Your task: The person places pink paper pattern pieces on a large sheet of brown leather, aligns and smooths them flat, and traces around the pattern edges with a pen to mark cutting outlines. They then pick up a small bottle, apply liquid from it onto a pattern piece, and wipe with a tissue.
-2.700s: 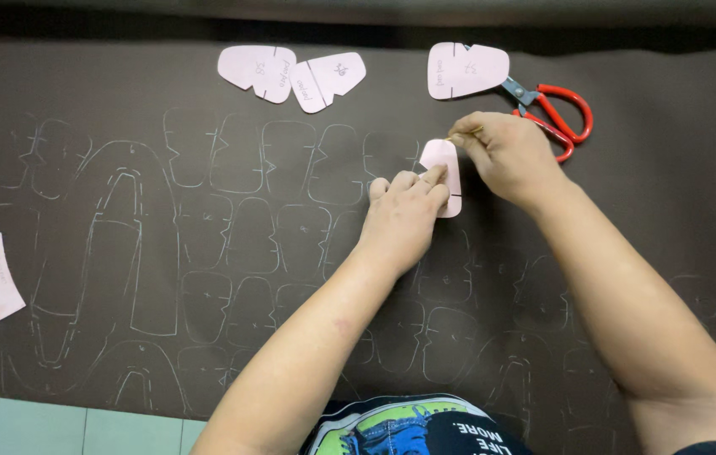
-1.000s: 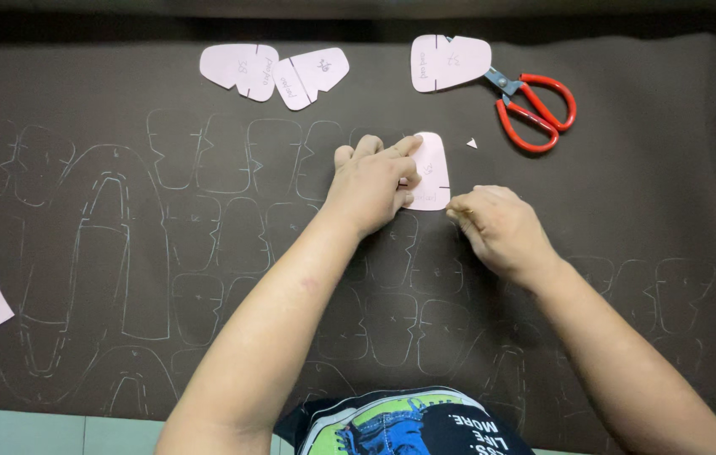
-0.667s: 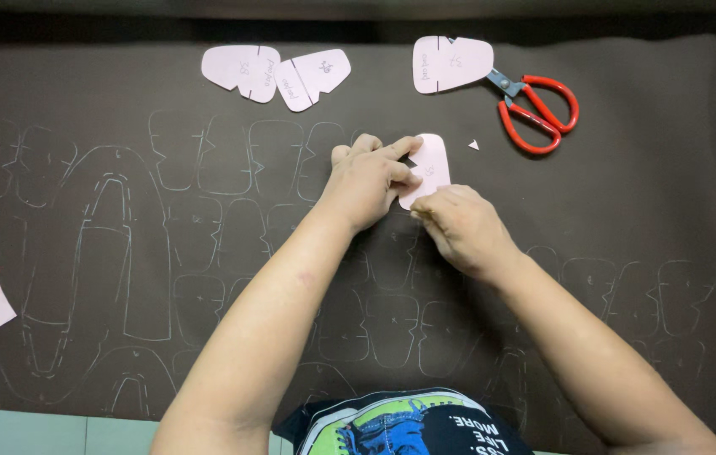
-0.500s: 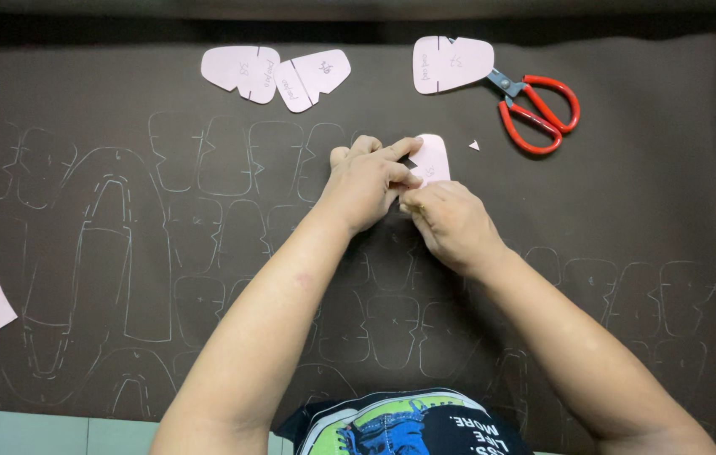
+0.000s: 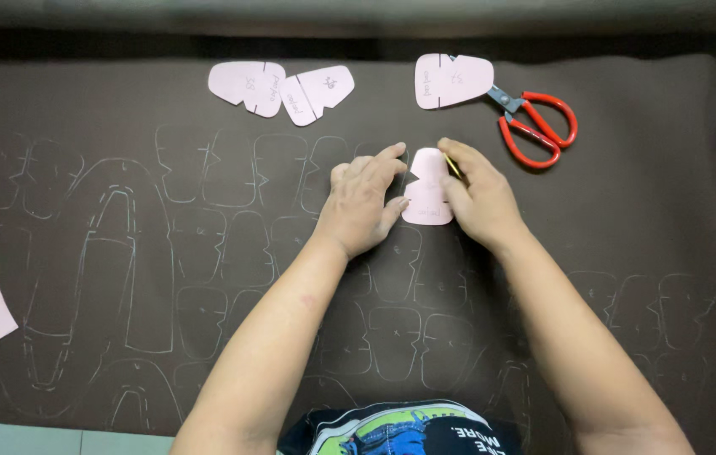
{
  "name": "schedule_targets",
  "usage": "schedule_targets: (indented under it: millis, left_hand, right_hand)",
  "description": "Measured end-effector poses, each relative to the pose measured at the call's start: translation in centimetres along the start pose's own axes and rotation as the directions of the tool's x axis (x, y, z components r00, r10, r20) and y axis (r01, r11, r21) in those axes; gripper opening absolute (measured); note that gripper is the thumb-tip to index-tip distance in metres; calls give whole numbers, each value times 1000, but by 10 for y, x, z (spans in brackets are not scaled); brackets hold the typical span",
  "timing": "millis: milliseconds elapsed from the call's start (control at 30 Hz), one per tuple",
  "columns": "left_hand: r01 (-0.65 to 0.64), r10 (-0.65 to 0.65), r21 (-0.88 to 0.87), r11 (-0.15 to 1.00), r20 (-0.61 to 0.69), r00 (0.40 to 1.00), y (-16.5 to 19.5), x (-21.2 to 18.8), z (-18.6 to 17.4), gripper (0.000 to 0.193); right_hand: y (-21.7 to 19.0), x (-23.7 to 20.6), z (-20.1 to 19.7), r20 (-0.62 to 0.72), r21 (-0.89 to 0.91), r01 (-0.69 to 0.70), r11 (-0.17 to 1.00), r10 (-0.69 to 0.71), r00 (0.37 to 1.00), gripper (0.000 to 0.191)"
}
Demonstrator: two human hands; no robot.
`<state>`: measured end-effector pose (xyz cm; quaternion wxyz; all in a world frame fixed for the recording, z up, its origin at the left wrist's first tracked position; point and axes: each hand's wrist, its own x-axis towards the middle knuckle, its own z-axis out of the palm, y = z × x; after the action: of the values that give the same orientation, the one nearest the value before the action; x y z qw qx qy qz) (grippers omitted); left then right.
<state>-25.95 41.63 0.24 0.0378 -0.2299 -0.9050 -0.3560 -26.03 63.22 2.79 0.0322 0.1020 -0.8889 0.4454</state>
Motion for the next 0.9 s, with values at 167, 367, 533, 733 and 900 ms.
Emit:
schedule_targets:
  millis: [167, 367, 533, 733, 900]
  left_hand:
    - [1, -1, -6, 1000, -4, 1000, -3, -2, 4, 50]
    - [-29, 41, 116, 993, -103, 994, -3, -7, 10, 51]
    - [-41, 56, 184, 982, -76, 996, 2, -8, 7, 49]
    - [-86, 91, 248, 965, -7, 996, 10, -4, 0, 51]
    - [-25, 25, 171, 985, 1, 1000, 13, -4, 4, 52]
  right_hand:
    - [10, 12, 7, 113, -191, -94, 977, 117, 987, 70]
    - [39, 21, -37, -298, -295, -130, 947, 38, 954, 25]
    - [40, -20, -77, -546, 17, -79, 997, 76, 834, 17]
    - [17, -98, -46, -259, -272, 121, 955, -194, 946, 15]
    - [11, -119, -27, -175, -269, -3, 963, -46, 983, 18]
